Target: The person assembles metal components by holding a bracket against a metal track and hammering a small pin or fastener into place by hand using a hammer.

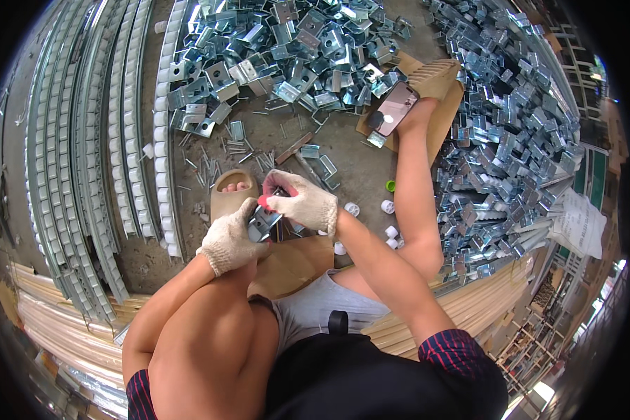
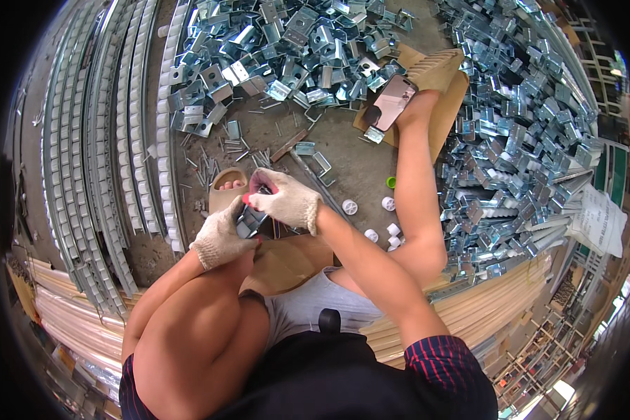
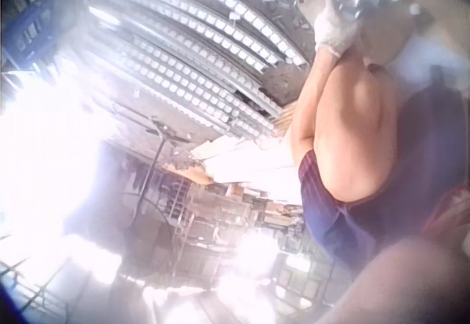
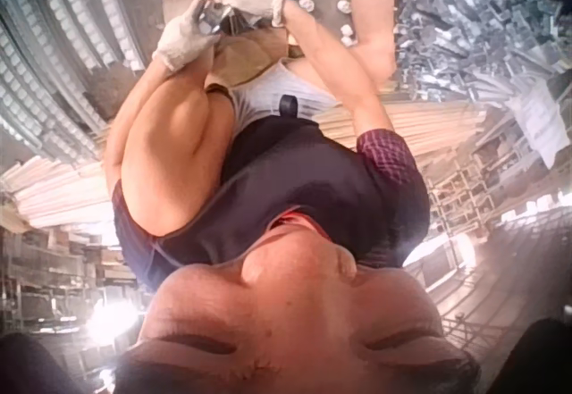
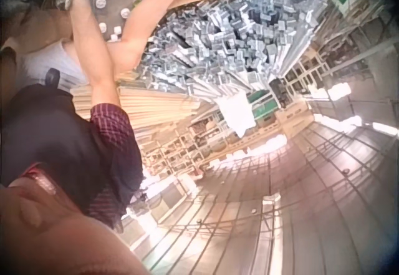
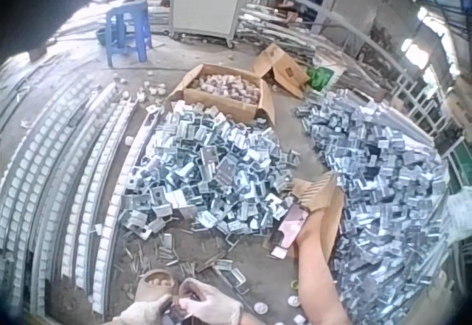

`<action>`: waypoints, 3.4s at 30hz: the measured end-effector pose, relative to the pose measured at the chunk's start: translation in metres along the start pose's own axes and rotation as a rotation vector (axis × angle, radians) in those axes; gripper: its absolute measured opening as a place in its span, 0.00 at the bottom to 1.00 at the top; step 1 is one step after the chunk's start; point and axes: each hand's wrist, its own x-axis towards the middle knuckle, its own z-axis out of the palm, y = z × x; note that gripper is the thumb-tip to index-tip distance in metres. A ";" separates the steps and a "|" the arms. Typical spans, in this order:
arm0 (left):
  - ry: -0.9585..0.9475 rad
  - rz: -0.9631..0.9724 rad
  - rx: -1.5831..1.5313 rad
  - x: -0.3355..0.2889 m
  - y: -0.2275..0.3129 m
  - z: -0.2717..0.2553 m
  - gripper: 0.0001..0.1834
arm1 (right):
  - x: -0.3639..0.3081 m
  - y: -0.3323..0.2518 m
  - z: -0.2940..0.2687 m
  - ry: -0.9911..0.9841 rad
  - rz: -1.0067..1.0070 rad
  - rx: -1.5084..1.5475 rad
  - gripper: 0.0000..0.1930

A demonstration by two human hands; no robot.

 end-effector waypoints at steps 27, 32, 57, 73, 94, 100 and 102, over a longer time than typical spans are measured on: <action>-0.126 -0.144 0.061 0.019 -0.003 0.001 0.41 | 0.038 -0.006 -0.212 1.515 0.530 -0.652 0.54; -0.131 -0.142 0.046 0.019 -0.005 0.001 0.43 | 0.040 -0.023 -0.213 1.472 0.608 -0.582 0.51; -0.060 -0.107 0.070 0.020 -0.011 0.007 0.40 | 0.017 0.011 -0.220 1.423 0.394 -0.743 0.50; -0.085 -0.094 0.007 0.019 -0.011 0.006 0.36 | 0.028 0.015 -0.221 1.541 0.414 -0.686 0.45; -0.090 -0.119 -0.046 0.018 0.000 -0.001 0.32 | 0.030 0.026 -0.221 1.592 0.342 -0.746 0.42; -0.076 -0.107 -0.032 0.018 -0.004 0.003 0.34 | 0.029 0.021 -0.219 1.557 0.364 -0.703 0.44; -0.065 -0.091 -0.038 0.020 -0.009 0.005 0.34 | 0.028 0.019 -0.221 1.576 0.356 -0.738 0.45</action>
